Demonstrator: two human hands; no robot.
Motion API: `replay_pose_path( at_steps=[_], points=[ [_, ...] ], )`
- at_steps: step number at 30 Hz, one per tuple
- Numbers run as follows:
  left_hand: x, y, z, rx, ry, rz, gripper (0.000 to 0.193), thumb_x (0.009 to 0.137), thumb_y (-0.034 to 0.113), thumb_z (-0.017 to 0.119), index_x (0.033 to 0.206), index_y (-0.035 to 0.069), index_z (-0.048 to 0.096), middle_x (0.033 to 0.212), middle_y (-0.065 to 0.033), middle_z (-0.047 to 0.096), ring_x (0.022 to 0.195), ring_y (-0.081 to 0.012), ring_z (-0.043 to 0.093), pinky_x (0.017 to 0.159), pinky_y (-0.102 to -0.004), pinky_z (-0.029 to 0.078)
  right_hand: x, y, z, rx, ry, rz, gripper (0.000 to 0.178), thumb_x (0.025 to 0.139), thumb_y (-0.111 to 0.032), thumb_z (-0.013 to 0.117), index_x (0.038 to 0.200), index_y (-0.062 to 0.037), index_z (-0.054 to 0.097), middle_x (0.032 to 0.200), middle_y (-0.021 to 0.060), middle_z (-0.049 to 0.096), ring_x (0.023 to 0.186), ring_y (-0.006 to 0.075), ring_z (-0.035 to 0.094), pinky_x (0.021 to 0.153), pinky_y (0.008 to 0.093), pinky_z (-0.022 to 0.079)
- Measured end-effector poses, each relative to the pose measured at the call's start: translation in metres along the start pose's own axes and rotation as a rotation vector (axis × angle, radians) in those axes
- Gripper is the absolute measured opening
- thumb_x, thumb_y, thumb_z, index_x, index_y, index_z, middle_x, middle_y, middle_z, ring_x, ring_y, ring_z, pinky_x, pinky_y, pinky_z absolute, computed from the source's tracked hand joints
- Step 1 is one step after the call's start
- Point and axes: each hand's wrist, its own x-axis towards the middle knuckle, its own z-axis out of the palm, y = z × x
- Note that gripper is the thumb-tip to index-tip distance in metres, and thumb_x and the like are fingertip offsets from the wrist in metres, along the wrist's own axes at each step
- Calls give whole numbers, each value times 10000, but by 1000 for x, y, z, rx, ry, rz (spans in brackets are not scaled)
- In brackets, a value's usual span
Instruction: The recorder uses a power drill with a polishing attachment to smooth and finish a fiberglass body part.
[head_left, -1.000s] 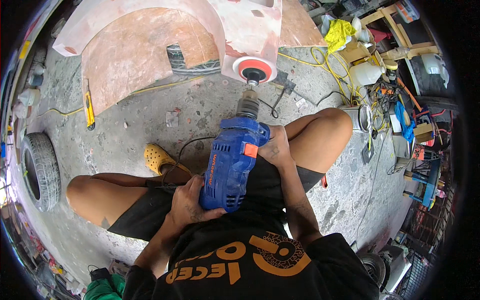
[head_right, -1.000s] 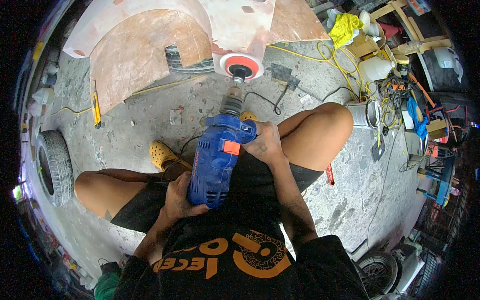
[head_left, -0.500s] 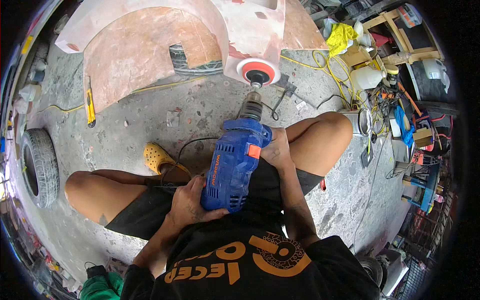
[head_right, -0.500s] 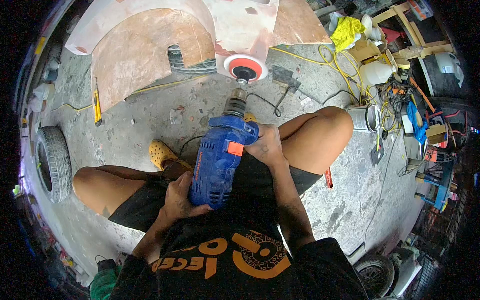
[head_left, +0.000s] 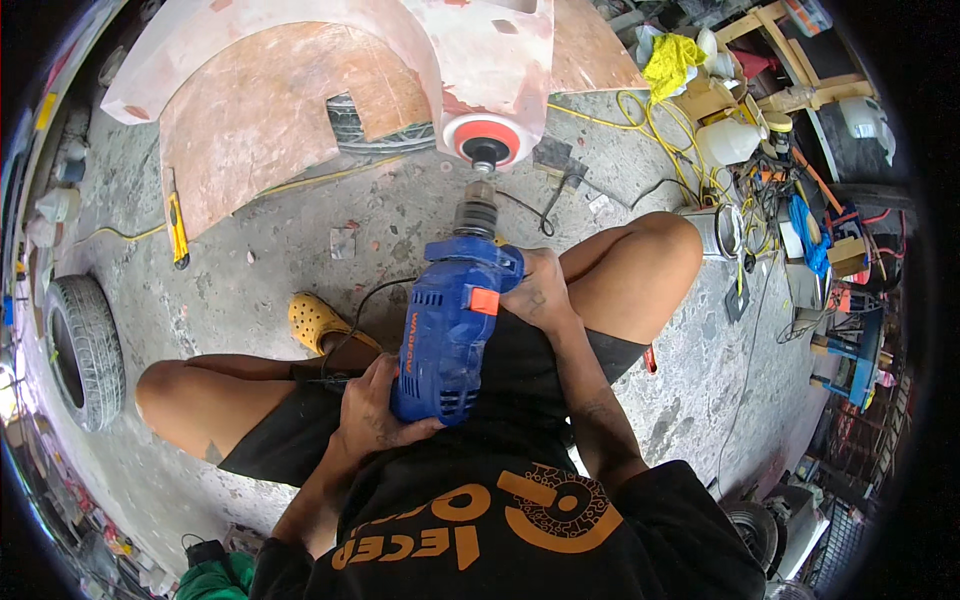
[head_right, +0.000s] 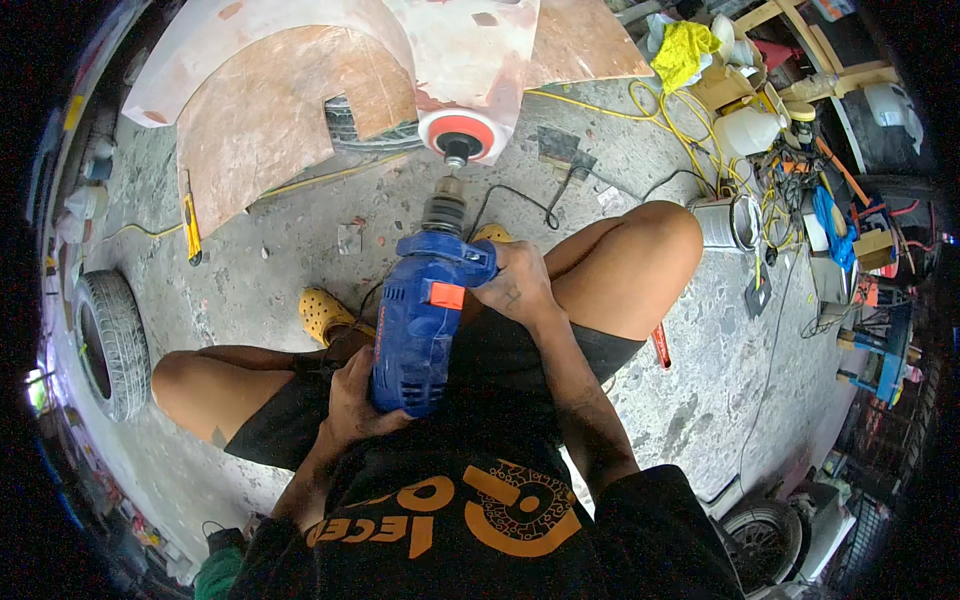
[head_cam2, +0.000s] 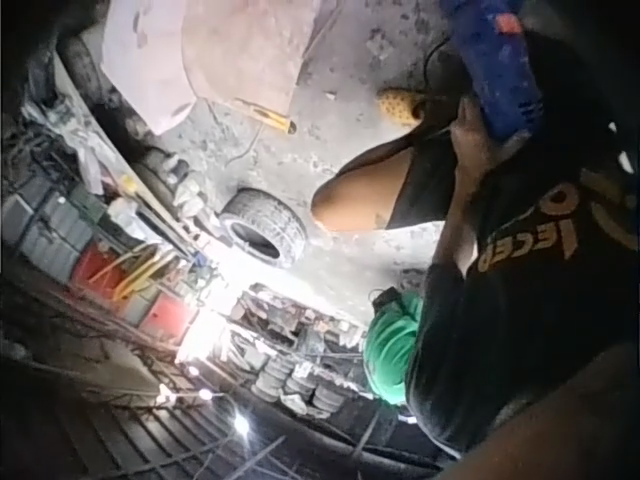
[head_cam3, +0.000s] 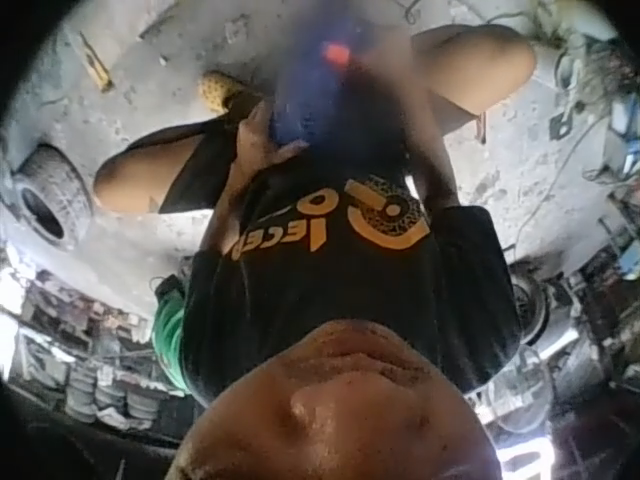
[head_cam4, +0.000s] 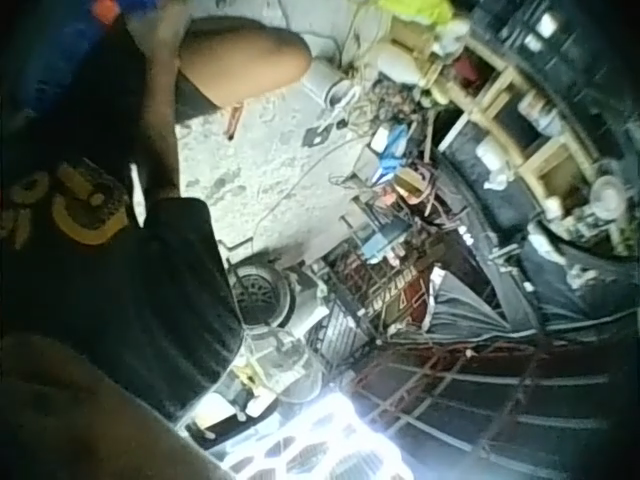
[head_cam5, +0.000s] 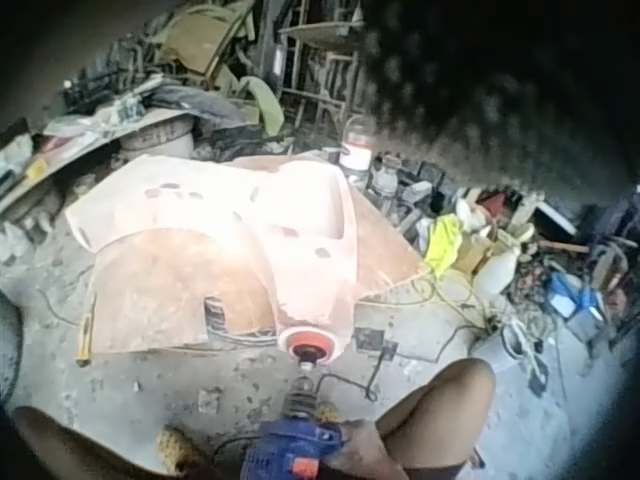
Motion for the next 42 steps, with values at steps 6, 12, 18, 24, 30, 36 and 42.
replay_pose_path(
  at_steps=[6,12,18,24,30,36,42],
  points=[
    [12,-19,-27,-213,105,142,858,797,664,702,1241,-55,557,1029,-197,650,880,-320,689,743,-392,547,5,-10,-5,-14,-42,-66,127,716,-115,739,805,-52,674,752,176,655,661,378,648,592,404,514],
    [114,-13,-45,57,516,49,832,771,101,844,1458,-6,386,1339,-191,500,1150,-294,560,947,-397,483,-13,-32,-38,-156,32,-134,230,671,-169,796,821,-48,672,691,145,644,613,338,647,586,382,505],
    [224,-4,13,130,614,128,1274,663,335,926,1534,-67,88,1559,-324,154,1436,-456,244,1144,-524,305,-50,-32,-65,-340,195,-148,282,675,-249,830,880,-96,712,749,89,687,670,283,668,693,362,493],
    [254,5,54,-14,528,48,1458,593,429,938,1541,-71,-51,1588,-342,57,1463,-504,166,1166,-579,211,-103,-12,-87,-240,368,92,402,728,-256,825,1064,-82,687,1117,73,710,998,197,658,870,385,469],
    [275,4,73,0,689,-77,1423,598,444,924,1547,-56,-11,1564,-321,138,1439,-475,230,1140,-600,213,-106,-32,-98,-31,342,208,425,698,-202,857,1049,-58,665,1019,32,689,914,166,650,849,328,510],
    [275,-1,75,17,752,-52,1334,595,357,910,1542,-36,57,1520,-295,236,1394,-457,291,1115,-592,218,-113,-26,-99,-282,359,126,347,689,-201,847,974,-71,696,932,42,709,845,197,672,880,344,489],
    [265,-8,56,10,749,-7,1304,574,299,915,1533,-27,92,1497,-281,274,1379,-457,302,1110,-590,227,-102,-14,-86,-123,288,185,317,685,-161,789,978,-68,714,924,66,733,867,244,701,838,353,496]
  ],
)
